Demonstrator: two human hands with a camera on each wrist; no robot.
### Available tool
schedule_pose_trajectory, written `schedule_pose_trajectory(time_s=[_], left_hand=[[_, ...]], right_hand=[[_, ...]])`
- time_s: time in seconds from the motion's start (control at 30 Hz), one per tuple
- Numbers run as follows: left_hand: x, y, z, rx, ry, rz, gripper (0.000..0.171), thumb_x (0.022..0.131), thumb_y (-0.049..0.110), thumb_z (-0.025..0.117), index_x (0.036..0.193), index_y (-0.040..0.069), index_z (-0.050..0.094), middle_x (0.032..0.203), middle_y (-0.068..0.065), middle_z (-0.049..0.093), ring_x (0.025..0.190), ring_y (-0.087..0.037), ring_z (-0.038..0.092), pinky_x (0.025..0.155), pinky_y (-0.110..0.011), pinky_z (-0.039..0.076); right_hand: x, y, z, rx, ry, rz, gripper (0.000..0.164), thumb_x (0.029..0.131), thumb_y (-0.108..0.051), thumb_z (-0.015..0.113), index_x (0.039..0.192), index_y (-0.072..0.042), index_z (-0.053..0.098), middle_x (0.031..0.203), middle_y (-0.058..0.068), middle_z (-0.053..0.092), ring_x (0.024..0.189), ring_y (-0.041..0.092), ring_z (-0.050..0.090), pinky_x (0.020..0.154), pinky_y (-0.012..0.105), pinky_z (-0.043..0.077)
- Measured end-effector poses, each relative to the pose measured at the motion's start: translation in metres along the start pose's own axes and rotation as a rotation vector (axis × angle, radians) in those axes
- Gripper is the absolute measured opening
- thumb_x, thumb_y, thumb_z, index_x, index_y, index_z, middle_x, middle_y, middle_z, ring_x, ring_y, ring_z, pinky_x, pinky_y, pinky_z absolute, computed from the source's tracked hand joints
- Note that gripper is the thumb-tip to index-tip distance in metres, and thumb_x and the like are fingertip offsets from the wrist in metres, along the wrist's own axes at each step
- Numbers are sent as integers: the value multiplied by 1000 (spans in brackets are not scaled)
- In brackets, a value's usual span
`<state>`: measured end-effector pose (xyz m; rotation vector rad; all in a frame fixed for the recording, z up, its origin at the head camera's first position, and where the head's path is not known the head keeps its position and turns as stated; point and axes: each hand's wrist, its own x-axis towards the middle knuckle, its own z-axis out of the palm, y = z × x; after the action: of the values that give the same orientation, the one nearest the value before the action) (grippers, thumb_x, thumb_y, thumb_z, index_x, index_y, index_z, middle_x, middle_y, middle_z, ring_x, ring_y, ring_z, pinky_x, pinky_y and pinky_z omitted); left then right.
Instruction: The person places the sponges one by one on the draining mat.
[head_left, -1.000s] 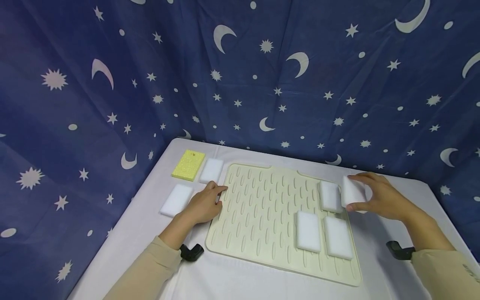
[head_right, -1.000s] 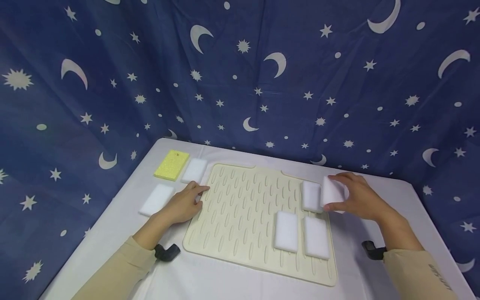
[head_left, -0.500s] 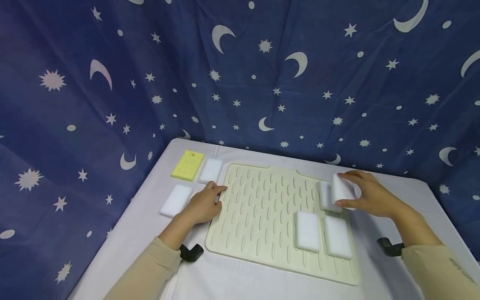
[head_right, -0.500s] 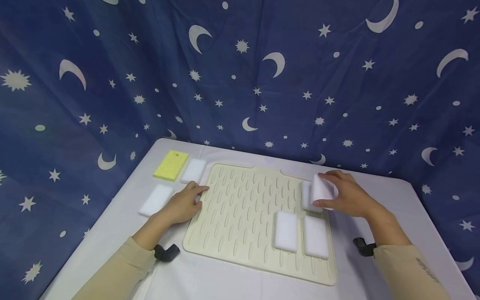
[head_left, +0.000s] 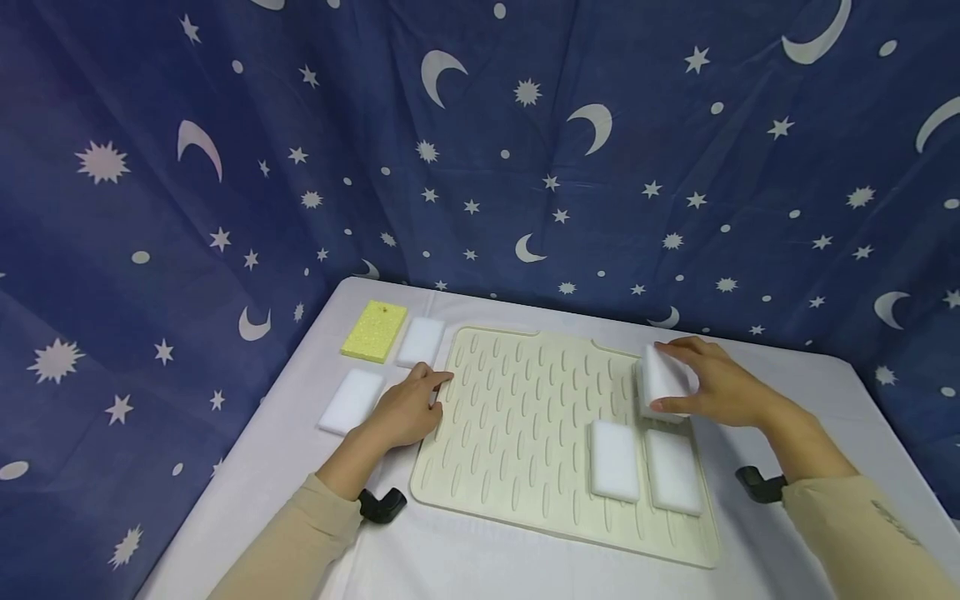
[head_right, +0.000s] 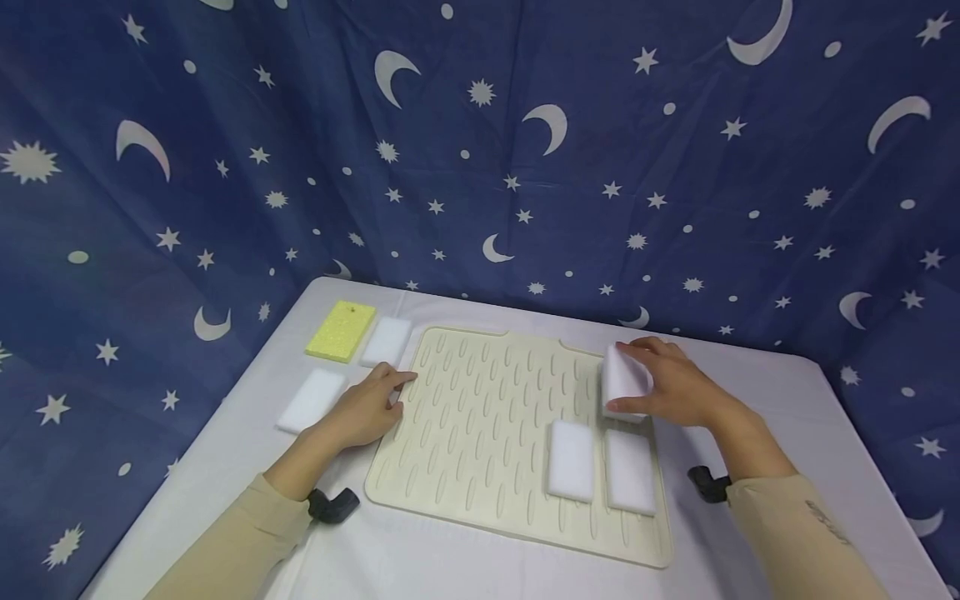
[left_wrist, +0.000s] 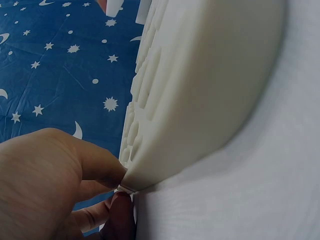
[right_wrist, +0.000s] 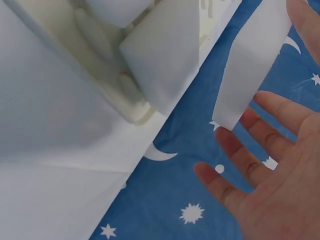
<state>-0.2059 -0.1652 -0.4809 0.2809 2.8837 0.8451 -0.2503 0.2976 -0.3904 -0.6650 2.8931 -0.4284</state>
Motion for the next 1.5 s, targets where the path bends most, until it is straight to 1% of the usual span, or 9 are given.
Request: schedule_pose_trajectory(time_s=[0.13, 0.43, 0.63, 0.7, 0.9, 1.17, 1.5], left_hand=[[1, -1, 1, 2, 0, 0, 50, 98, 13, 59, 148, 12, 57, 116, -6, 53, 67, -19, 49, 63, -30, 41], [1, -2, 2, -1, -3, -2, 50, 98, 12, 59, 148, 13, 57, 116, -6, 53, 66, -19, 48, 62, -30, 41], [1, -1, 1, -5, -4, -3, 51, 98, 12, 60, 149, 13, 57, 114, -5, 53, 64, -19, 47, 61, -30, 40], [1, -1, 1, -7, -5, -4, 51, 98, 12, 60, 149, 13, 57, 114, -5, 52, 64, -19, 46, 61, -30, 40], [0, 0, 0, -8, -10, -8, 51, 98, 12, 59, 149, 13, 56, 116, -5, 53, 64, -18, 47, 61, -30, 41], [1, 0, 1, -6, -10, -5, 51, 98, 12, 59, 149, 12, 56, 114, -5, 52, 64, -18, 47, 61, -30, 41], [1, 1, 2, -13, -7, -7, 51, 98, 12, 60, 149, 13, 56, 114, -6, 52, 63, -18, 47, 60, -30, 40]], right_hand=[[4, -3, 2, -17, -15, 18, 109, 77, -64, 83, 158, -5, 41, 156, 24, 40, 142, 47, 37, 112, 71, 34], [15, -14, 0, -27, -45, 15, 109, 77, -63, 83, 158, -4, 41, 156, 24, 40, 143, 48, 37, 112, 71, 34], [22, -20, -1, -51, -65, 9, 112, 76, -68, 80, 158, -4, 40, 157, 24, 40, 142, 48, 38, 113, 70, 35], [25, -22, 0, -62, -75, 18, 112, 76, -69, 79, 159, -5, 39, 157, 24, 40, 142, 48, 38, 113, 70, 35], [32, -27, 3, -75, -92, 38, 111, 78, -67, 80, 160, -5, 38, 157, 24, 40, 143, 49, 38, 113, 70, 36], [41, -32, 7, -89, -92, 27, 108, 77, -62, 83, 159, -5, 40, 154, 23, 44, 143, 48, 39, 114, 69, 35], [50, -34, 16, -107, -115, 25, 107, 77, -65, 81, 158, -6, 42, 151, 22, 46, 137, 47, 46, 110, 67, 39]])
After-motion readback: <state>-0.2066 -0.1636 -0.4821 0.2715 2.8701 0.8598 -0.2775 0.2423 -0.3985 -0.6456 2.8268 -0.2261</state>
